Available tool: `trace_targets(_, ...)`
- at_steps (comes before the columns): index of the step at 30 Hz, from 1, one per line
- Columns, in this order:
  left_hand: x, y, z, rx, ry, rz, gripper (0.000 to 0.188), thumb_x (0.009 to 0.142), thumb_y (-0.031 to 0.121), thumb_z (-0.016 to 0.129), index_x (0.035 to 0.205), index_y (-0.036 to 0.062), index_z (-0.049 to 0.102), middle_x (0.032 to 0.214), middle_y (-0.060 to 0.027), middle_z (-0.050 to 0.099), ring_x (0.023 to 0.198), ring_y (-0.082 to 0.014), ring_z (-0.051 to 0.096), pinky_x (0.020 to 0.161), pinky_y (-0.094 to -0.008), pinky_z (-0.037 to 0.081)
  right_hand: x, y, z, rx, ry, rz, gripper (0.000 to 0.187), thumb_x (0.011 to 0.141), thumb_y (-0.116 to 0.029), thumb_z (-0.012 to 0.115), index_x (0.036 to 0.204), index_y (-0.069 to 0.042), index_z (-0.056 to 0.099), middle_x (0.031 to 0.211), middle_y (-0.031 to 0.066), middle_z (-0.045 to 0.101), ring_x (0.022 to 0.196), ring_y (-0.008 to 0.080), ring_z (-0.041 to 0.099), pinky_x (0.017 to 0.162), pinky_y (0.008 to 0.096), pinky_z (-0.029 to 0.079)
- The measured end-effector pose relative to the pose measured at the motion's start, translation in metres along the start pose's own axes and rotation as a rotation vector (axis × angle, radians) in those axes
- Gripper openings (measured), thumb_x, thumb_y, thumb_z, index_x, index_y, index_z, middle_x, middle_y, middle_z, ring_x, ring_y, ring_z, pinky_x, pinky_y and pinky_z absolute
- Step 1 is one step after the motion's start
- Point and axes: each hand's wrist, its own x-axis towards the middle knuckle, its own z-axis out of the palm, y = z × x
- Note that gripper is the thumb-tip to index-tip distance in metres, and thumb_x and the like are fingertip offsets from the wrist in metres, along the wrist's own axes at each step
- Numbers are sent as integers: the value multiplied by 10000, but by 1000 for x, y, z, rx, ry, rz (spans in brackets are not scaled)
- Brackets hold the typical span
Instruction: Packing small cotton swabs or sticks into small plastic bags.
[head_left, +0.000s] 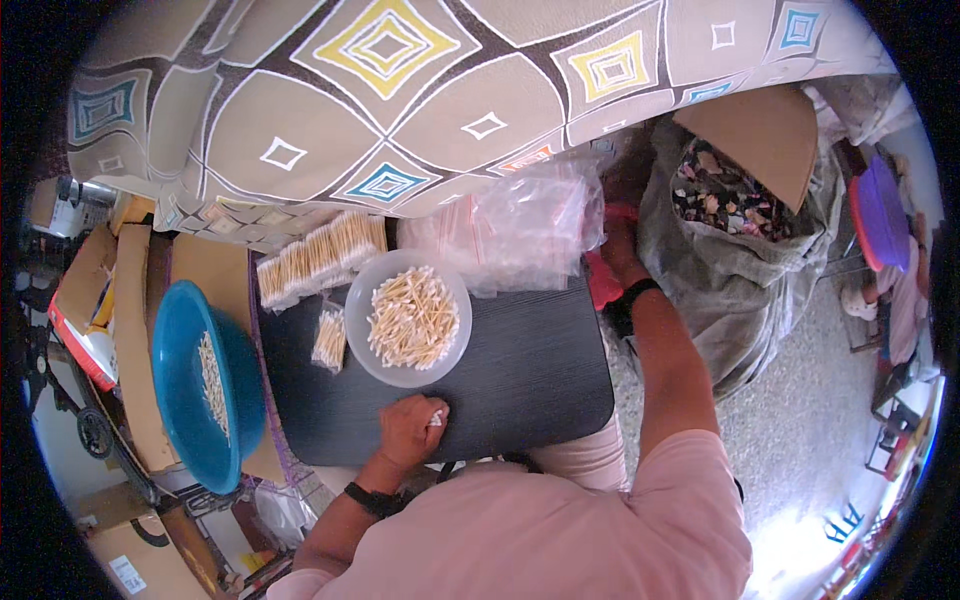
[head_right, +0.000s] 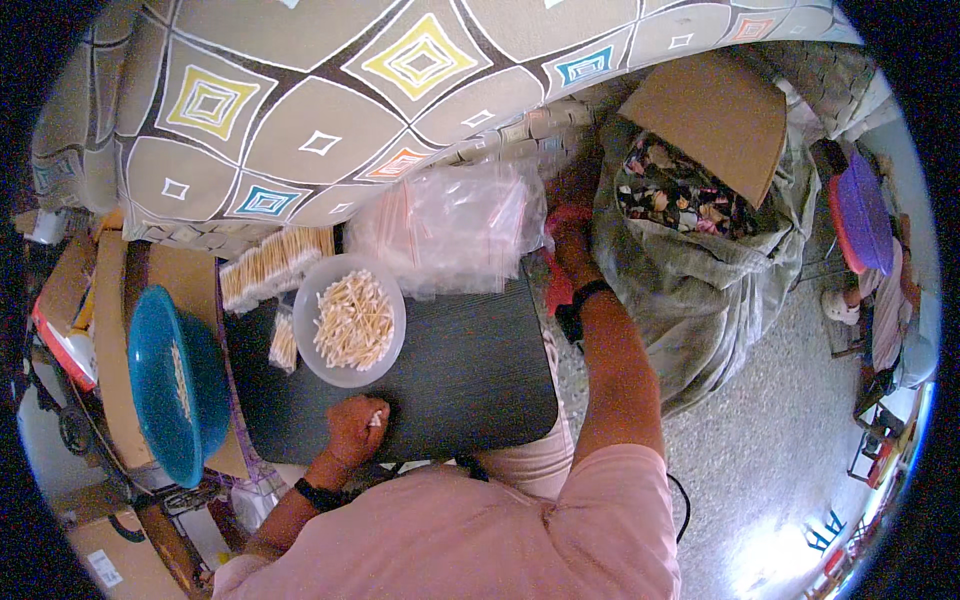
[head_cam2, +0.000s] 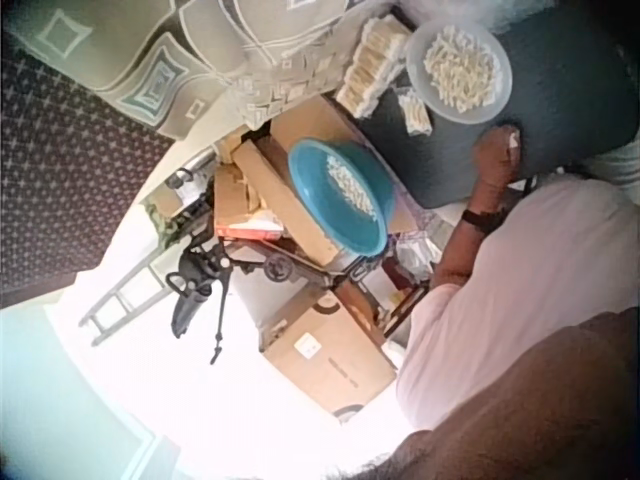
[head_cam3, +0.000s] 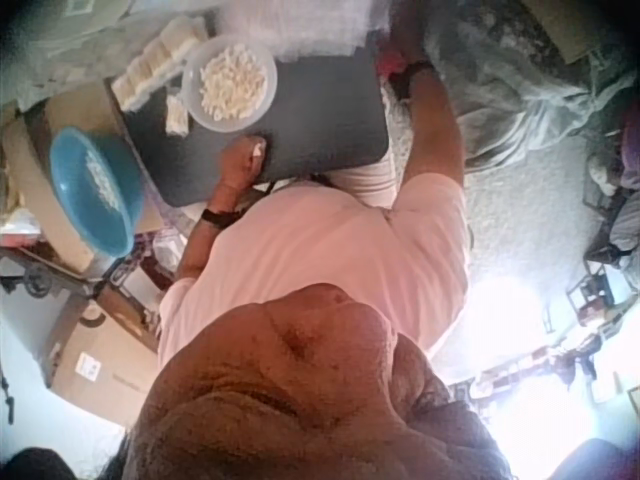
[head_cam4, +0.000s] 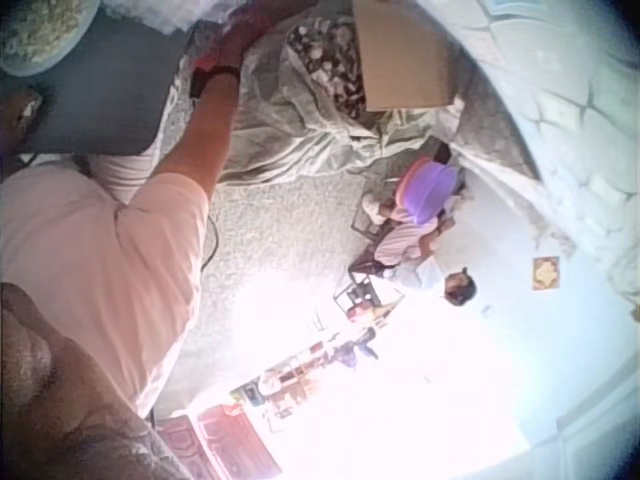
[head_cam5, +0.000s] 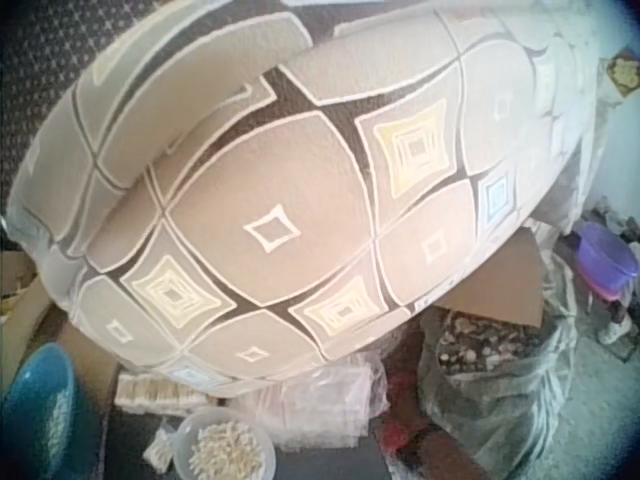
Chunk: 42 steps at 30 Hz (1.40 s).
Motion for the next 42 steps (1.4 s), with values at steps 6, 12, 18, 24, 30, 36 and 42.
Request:
trace_targets(6,15,8,6,-39,4,114,64,757,161,645,810,135,620,682,-76,584,618,-305,601,542,-418,467,25,37,-55,993,66,410,254,917,-416,480,918,-177,565,830,11,541,766,184,529,650,335,443)
trace_targets(12,8,5,9,-76,36,79,71,755,157,643,818,133,623,683,-81,587,626,-312,605,545,-425,459,25,49,-14,717,229,203,255,894,-416,504,896,-177,592,790,28,546,723,195,520,635,326,444)
trace_targets(18,7,5,3,27,-75,26,63,772,187,615,819,151,638,689,-87,592,632,-314,600,549,-447,443,52,86,-57,-729,28,-161,265,873,-244,515,1070,-102,622,943,108,651,881,280,603,797,422,488)
trace_targets(24,15,7,-5,72,-200,-17,87,782,225,596,790,165,657,686,-113,590,635,-335,589,543,-463,428,69,67,-36,-801,71,-296,227,856,-212,525,1010,-95,644,963,116,657,890,284,607,793,422,490)
trace_targets(30,11,7,0,-21,-110,-3,124,794,245,581,743,145,635,668,-125,584,627,-354,583,525,-480,420,50,64,-10,-737,267,-365,219,858,-204,521,1000,-92,646,966,117,657,888,284,607,796,417,489)
trace_targets(36,11,8,-1,85,-216,-22,124,792,242,576,724,146,617,663,-133,579,626,-361,581,527,-482,421,51,45,-18,-697,473,-443,212,859,-196,517,990,-90,647,969,117,657,885,283,607,800,412,489)
trace_targets(42,-1,1,9,-15,-72,-15,86,794,222,593,786,152,643,696,-118,579,657,-348,587,562,-461,441,56,24,-16,-662,634,-502,206,861,-188,513,981,-88,648,972,118,657,883,283,607,803,406,489)
